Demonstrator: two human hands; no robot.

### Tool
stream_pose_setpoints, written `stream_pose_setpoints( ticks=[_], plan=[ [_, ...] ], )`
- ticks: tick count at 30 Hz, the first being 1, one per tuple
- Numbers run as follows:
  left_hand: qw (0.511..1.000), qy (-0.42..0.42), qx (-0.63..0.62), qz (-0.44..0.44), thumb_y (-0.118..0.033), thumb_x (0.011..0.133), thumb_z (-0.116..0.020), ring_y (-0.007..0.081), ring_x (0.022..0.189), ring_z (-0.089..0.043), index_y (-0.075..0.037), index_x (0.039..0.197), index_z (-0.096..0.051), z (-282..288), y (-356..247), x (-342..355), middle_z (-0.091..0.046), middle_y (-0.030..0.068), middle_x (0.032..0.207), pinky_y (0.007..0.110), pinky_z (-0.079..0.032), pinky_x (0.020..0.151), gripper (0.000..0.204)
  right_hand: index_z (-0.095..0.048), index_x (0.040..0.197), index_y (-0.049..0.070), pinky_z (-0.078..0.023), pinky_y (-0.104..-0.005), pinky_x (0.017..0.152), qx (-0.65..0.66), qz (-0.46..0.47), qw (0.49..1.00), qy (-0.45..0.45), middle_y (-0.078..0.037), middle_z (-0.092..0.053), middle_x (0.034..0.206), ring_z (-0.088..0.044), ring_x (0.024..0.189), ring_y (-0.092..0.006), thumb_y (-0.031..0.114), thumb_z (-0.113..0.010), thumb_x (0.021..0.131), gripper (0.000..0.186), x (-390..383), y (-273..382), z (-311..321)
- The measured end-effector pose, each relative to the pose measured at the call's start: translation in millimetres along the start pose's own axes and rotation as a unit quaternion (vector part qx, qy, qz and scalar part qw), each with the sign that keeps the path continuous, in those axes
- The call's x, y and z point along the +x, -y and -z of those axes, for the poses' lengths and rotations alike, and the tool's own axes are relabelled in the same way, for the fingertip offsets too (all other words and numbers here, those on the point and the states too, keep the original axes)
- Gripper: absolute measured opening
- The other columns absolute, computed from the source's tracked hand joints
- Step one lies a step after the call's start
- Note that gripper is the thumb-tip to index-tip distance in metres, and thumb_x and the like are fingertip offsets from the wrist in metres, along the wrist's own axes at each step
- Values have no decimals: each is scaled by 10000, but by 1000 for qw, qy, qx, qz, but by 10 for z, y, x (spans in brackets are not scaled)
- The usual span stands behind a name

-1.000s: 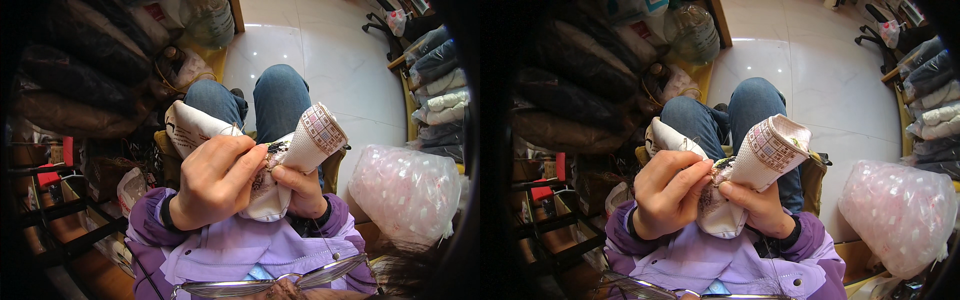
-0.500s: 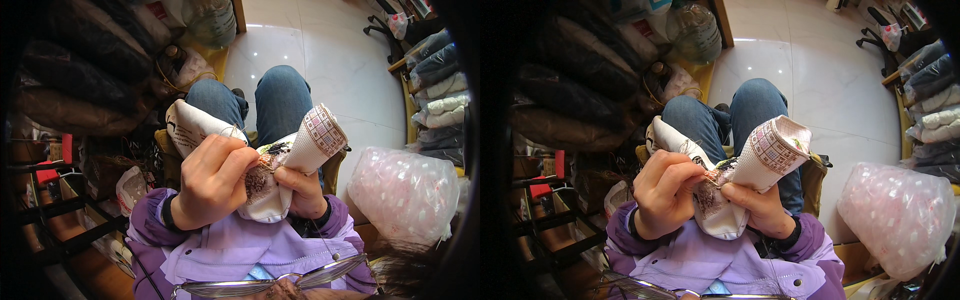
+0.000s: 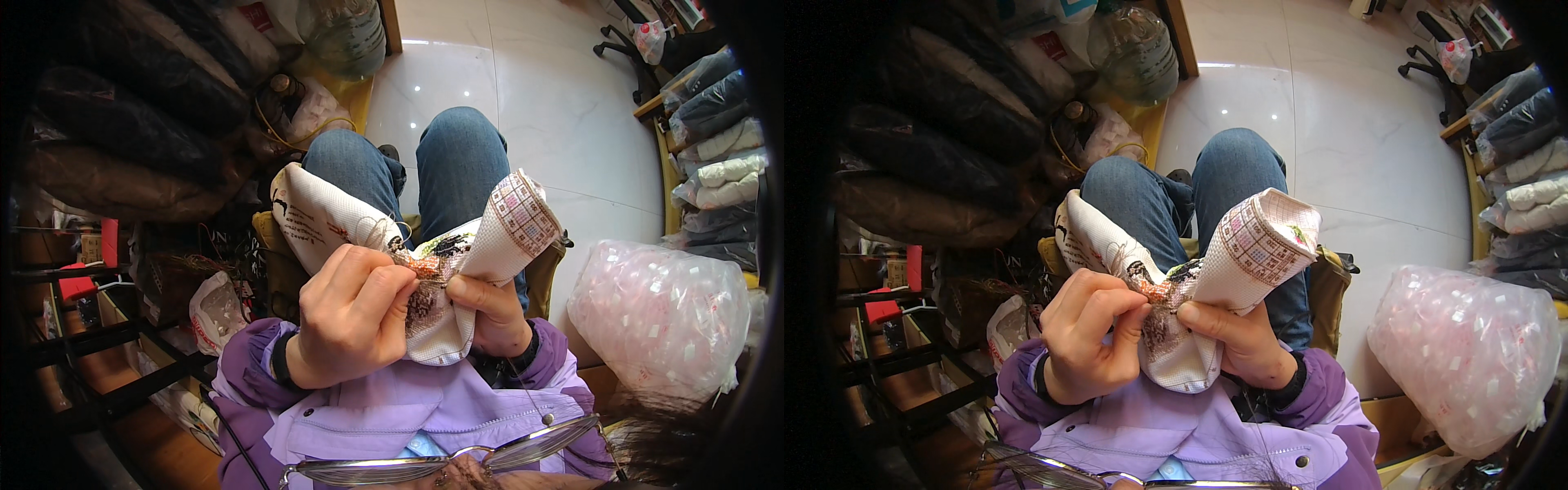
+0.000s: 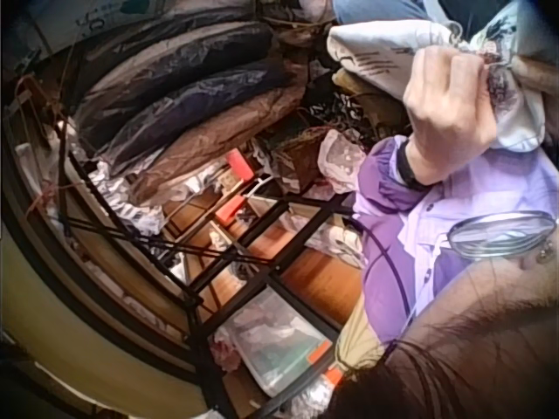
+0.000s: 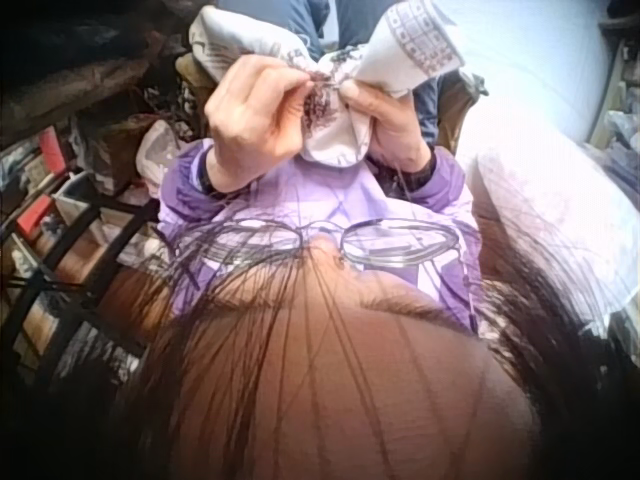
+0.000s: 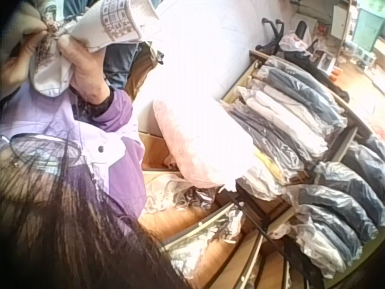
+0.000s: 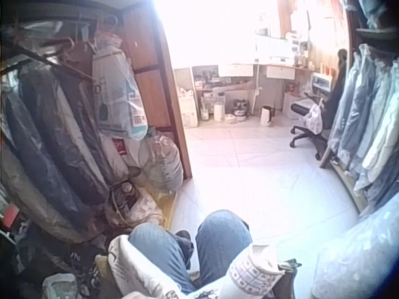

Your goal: The person is hand-sewing a piece of patterned fabric using a needle and thread. They repeatedly insert the needle, pull the thread through, and adjust the fabric to continue stitching.

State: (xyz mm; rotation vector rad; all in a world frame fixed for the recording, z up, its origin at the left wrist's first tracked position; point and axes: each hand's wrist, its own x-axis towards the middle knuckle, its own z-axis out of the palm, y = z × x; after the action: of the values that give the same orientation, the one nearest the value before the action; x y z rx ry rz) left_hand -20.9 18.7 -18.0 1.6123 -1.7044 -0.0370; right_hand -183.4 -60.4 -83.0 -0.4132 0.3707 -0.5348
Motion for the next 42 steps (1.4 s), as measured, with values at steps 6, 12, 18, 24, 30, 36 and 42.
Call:
stream_pose_setpoints(
  ticks=[6,12,18,24,30,36,42],
  plan=[
    [999,15,-28,24,63,728,-713,309,641,-593,7,856,-625,-5,-23,-21,-591,130,774,376,-499,568,165,-553,1252,-8,-556,-342,873,0,9,1000,7,-116,-656,1136,-663,1000,-192,66,-700,905,384,-2,0,-10],
    [999,-3,-25,24,68,715,-715,302,647,-594,6,871,-635,-17,-15,-17,-595,129,783,371,-503,580,186,-555,1251,-4,-554,-343,878,17,-3,1000,1,-120,-656,1144,-663,1007,-197,54,-697,905,379,-9,1,-4],
    [999,-25,12,-19,72,684,-715,286,646,-587,0,890,-650,0,45,41,-590,113,795,360,-495,566,228,-553,1253,-5,-558,-362,898,12,-15,1000,9,-128,-659,1148,-668,1024,-215,25,-682,908,370,-3,-6,3],
    [999,-21,25,-6,64,697,-715,285,641,-588,2,881,-639,-2,-15,-5,-584,114,789,359,-497,557,208,-551,1254,-7,-559,-363,898,19,-4,1000,9,-125,-659,1146,-668,1022,-212,29,-679,911,369,-12,-12,12],
    [1000,-16,15,4,55,722,-714,294,641,-596,7,874,-622,-28,-17,-50,-589,126,787,366,-506,565,184,-552,1257,-3,-552,-347,883,5,-3,1000,4,-111,-659,1133,-662,1010,-192,52,-689,909,378,-19,-9,11],
    [1000,-6,5,14,62,725,-710,311,655,-610,15,869,-613,-32,-29,-48,-597,137,781,376,-516,585,180,-561,1252,4,-547,-341,875,3,-3,1000,1,-102,-659,1123,-658,996,-183,52,-694,904,376,-11,-8,-5],
    [1000,4,-14,17,81,732,-698,321,669,-620,25,880,-608,-25,-38,-47,-611,145,790,379,-527,608,182,-564,1247,0,-548,-340,879,-1,-2,1000,-6,-103,-660,1125,-658,999,-180,35,-685,903,367,-10,-6,-7]
  ],
)
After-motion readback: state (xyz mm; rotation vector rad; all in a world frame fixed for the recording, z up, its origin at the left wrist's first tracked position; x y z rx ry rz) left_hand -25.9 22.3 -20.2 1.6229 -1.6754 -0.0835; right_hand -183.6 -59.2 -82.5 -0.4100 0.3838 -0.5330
